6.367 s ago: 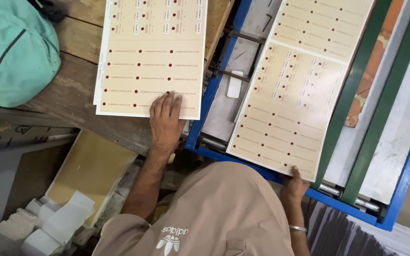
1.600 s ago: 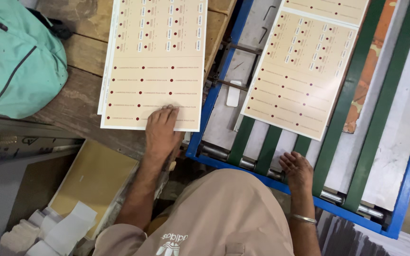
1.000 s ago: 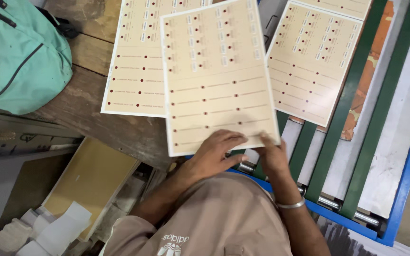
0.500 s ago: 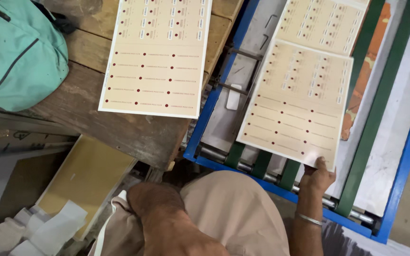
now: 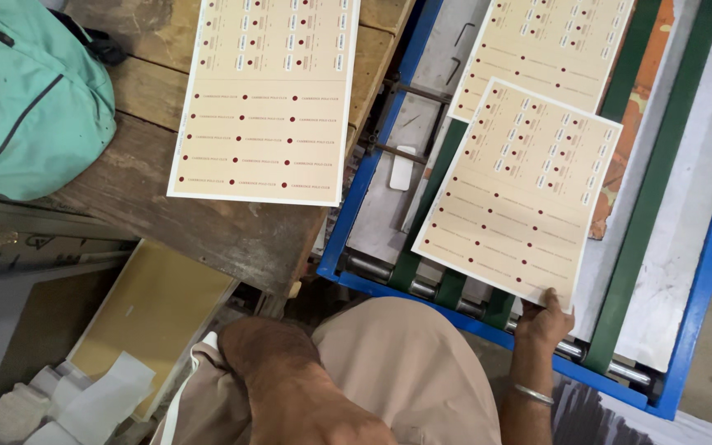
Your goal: The person repeatedly picks up sheets of paper printed with red dots from a wooden table and places them onto a moving conveyor belt. The sheets are fed into a blue industrial machine, likely for lamination or processing. The person maintains a steady rhythm, handling the sheets one by one throughout the clip.
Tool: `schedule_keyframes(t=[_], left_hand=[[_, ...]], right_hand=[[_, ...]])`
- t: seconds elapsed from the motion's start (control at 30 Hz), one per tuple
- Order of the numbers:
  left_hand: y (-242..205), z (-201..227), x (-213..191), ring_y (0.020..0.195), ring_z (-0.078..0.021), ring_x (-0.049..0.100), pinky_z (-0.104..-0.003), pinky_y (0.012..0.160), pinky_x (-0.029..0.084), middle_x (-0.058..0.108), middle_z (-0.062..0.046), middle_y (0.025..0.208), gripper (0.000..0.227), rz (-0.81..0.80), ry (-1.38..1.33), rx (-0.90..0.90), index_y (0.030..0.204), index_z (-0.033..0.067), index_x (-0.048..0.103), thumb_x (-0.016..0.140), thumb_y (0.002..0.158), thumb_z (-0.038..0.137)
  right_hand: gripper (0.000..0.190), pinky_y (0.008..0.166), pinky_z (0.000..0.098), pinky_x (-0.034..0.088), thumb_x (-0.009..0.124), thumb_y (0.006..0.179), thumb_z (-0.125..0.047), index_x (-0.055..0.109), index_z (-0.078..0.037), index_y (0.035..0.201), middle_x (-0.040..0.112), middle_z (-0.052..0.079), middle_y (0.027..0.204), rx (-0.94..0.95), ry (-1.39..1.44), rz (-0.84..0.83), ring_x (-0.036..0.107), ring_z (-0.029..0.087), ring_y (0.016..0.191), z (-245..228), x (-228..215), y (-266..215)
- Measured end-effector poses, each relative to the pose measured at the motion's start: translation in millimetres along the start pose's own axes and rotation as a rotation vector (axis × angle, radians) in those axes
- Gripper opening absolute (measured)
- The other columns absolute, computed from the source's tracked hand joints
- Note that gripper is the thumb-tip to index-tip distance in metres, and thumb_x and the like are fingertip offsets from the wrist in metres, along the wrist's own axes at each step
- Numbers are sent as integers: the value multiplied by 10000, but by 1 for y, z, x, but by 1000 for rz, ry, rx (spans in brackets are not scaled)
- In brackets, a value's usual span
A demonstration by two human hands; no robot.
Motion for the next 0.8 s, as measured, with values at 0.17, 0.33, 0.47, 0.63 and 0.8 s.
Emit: schedule_keyframes(t=[0.17,0.33,0.47,0.63,0.8], left_hand=[[-10,-11,-29,964,-315,508,-507,853,424,447,-80,1031,306,180,385,-197,972,148,505,596,1035,433],[-49,-21,-166,1403,-355,462,-537,1168,378,495,-186,1495,534,480,1413,-1013,1353,78,602,723,966,426],[-112,-17,-205,1375,-429,409,-637,1140,305,444,-305,1477,785,522,1756,-1365,1402,-18,533,742,815,460],[-159,-8,-197,1355,-386,501,-556,1152,395,570,-237,1413,519,714,1875,-1157,1379,28,617,734,943,284],[-163,-5,-189,1160,-337,570,-506,1032,472,631,-158,1205,450,769,1952,-972,1227,33,674,722,783,77]], right_hand=[[414,877,399,616,587,1023,-25,478,32,1419,620,156,1274,7,-163,20,667,272,1110,16,-23,-15],[402,864,345,559,609,1029,-30,524,80,1406,648,166,1257,12,-203,-24,657,251,1074,31,-35,-46],[409,888,347,603,607,992,-47,504,56,1375,652,140,1215,64,-191,-6,681,227,1060,35,-31,-57],[447,862,325,576,673,1011,-72,528,88,1402,664,147,1218,9,-224,-57,663,221,1044,48,-27,-33],[508,716,351,536,735,1011,-118,482,81,1403,658,144,1179,65,-262,42,649,242,962,64,-29,10]])
Point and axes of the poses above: each hand's wrist, its own y-axis towards the middle knuckle, its own x-axis out of the palm, z = x × y, the point moved 6 cm from there along y, towards the middle knuckle
